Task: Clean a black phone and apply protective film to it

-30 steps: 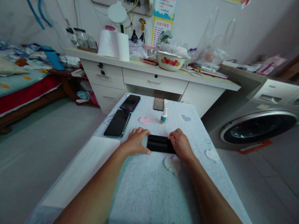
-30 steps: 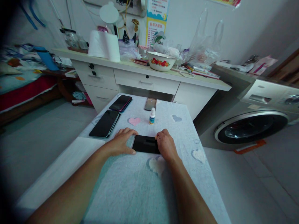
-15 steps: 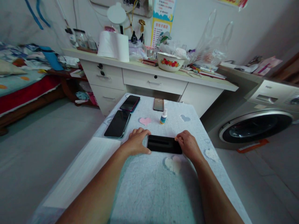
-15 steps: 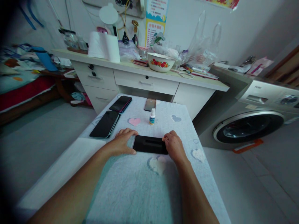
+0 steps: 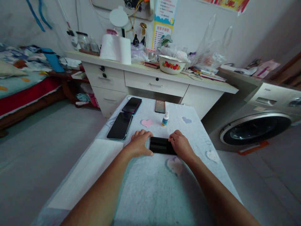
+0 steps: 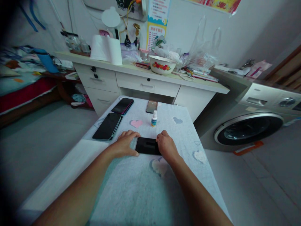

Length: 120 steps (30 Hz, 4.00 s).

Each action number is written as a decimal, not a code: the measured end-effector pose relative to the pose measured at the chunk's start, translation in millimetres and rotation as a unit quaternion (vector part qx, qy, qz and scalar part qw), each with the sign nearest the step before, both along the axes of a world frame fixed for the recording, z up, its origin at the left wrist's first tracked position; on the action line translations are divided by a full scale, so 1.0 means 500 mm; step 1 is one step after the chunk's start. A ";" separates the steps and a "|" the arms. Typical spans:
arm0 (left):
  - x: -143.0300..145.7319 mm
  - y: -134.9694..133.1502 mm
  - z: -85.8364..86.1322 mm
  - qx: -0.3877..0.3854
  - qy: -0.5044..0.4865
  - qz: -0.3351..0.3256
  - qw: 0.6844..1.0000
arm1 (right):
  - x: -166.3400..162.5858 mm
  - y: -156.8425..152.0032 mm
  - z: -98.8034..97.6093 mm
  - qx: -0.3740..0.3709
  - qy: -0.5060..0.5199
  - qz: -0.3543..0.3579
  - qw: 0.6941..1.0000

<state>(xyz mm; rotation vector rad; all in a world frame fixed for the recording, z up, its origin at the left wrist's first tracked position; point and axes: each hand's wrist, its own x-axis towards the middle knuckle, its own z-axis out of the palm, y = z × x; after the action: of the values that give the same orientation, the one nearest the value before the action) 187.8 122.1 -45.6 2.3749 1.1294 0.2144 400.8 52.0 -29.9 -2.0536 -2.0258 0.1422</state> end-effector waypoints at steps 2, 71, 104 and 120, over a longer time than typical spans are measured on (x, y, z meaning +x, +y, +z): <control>0.000 0.000 -0.001 0.001 -0.001 0.003 1.000 | -0.011 0.008 0.001 -0.005 -0.007 0.014 1.000; 0.008 -0.001 0.006 -0.009 0.021 0.000 1.000 | 0.009 -0.042 0.017 -0.063 0.118 0.119 0.984; 0.004 0.000 -0.001 -0.001 0.012 -0.007 1.000 | 0.069 -0.041 0.005 -0.029 0.111 0.056 0.992; 0.006 0.000 0.002 -0.003 0.007 -0.007 1.000 | 0.053 -0.057 0.026 -0.092 0.157 0.109 0.977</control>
<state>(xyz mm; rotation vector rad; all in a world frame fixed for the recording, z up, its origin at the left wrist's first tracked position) 190.9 122.2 -44.6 2.3820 1.1170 0.1883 427.4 23.4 -16.9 -1.7605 -2.0905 0.6753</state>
